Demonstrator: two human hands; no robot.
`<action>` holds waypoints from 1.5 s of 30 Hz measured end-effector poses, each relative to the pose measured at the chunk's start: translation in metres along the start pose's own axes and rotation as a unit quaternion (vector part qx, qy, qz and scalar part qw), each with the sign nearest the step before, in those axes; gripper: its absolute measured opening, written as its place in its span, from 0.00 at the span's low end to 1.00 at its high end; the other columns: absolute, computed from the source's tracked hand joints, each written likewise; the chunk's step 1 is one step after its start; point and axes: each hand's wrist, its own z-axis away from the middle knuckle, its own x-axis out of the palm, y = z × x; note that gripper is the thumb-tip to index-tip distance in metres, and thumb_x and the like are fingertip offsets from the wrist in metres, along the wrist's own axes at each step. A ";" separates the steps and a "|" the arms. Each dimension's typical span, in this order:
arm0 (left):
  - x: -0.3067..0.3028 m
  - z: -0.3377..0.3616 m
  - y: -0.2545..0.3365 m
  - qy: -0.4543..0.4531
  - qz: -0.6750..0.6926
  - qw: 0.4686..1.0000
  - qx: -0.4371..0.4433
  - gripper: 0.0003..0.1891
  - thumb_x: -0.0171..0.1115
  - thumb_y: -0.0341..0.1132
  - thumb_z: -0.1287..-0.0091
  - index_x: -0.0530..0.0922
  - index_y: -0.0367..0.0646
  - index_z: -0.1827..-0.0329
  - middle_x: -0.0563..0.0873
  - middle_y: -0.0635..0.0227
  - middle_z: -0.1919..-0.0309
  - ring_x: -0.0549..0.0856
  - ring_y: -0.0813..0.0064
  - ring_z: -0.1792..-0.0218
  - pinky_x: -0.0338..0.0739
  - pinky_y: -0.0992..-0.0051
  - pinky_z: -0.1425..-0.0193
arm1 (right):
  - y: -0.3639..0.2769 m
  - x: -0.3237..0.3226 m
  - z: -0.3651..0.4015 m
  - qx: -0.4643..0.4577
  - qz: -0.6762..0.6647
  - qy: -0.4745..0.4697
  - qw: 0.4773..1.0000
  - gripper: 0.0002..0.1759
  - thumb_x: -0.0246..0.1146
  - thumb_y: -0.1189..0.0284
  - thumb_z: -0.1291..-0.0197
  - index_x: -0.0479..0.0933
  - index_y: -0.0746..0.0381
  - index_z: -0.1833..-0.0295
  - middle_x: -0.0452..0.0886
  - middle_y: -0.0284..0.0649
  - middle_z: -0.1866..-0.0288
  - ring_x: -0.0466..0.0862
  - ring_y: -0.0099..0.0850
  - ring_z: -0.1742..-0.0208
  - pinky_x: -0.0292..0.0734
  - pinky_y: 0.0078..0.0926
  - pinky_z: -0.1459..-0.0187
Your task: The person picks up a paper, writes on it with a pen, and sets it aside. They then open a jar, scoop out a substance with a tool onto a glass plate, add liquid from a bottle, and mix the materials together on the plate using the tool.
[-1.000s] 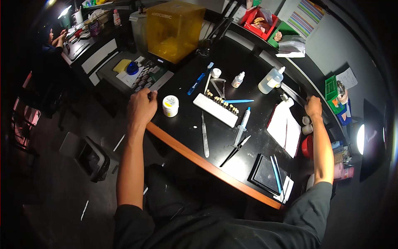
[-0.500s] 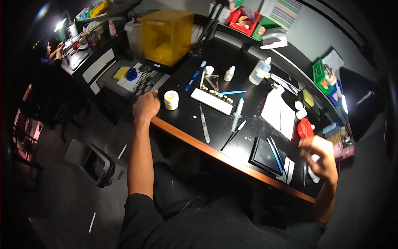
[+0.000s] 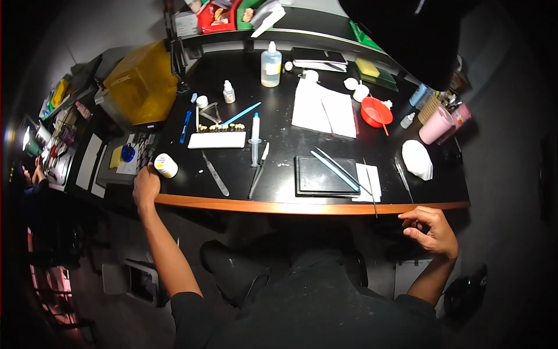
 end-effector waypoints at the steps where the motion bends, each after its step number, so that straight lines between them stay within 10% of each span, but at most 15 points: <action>1: 0.001 0.000 -0.001 0.001 -0.001 1.000 0.004 0.29 0.41 0.57 0.13 0.86 0.47 0.35 0.88 0.47 0.36 0.83 0.37 0.33 0.77 0.43 0.31 | 0.003 -0.002 0.002 0.002 0.004 0.009 1.000 0.18 0.78 0.74 0.39 0.90 0.64 0.43 0.88 0.38 0.63 0.80 0.23 0.68 0.74 0.22 0.63; 16: 0.006 -0.003 -0.005 0.014 -0.034 0.999 0.002 0.31 0.40 0.57 0.13 0.85 0.44 0.35 0.88 0.47 0.36 0.83 0.36 0.33 0.77 0.43 0.31 | 0.036 -0.003 0.013 -0.023 0.003 0.104 0.994 0.17 0.77 0.75 0.38 0.89 0.67 0.44 0.87 0.40 0.62 0.83 0.27 0.63 0.78 0.25 0.58; 23: 0.009 -0.006 -0.004 0.003 -0.028 1.000 0.005 0.31 0.40 0.58 0.13 0.85 0.46 0.36 0.87 0.45 0.37 0.82 0.35 0.33 0.77 0.40 0.32 | 0.043 0.010 0.019 0.104 -0.070 0.097 0.987 0.27 0.74 0.76 0.33 0.77 0.66 0.31 0.76 0.28 0.73 0.70 0.14 0.73 0.66 0.17 0.69; 45: 0.009 -0.008 -0.010 0.027 0.020 0.999 -0.025 0.29 0.41 0.60 0.14 0.69 0.44 0.29 0.87 0.38 0.37 0.82 0.33 0.32 0.74 0.42 0.31 | 0.070 0.056 -0.003 0.117 0.012 0.096 0.988 0.26 0.73 0.74 0.31 0.75 0.70 0.32 0.76 0.39 0.77 0.77 0.28 0.76 0.73 0.30 0.68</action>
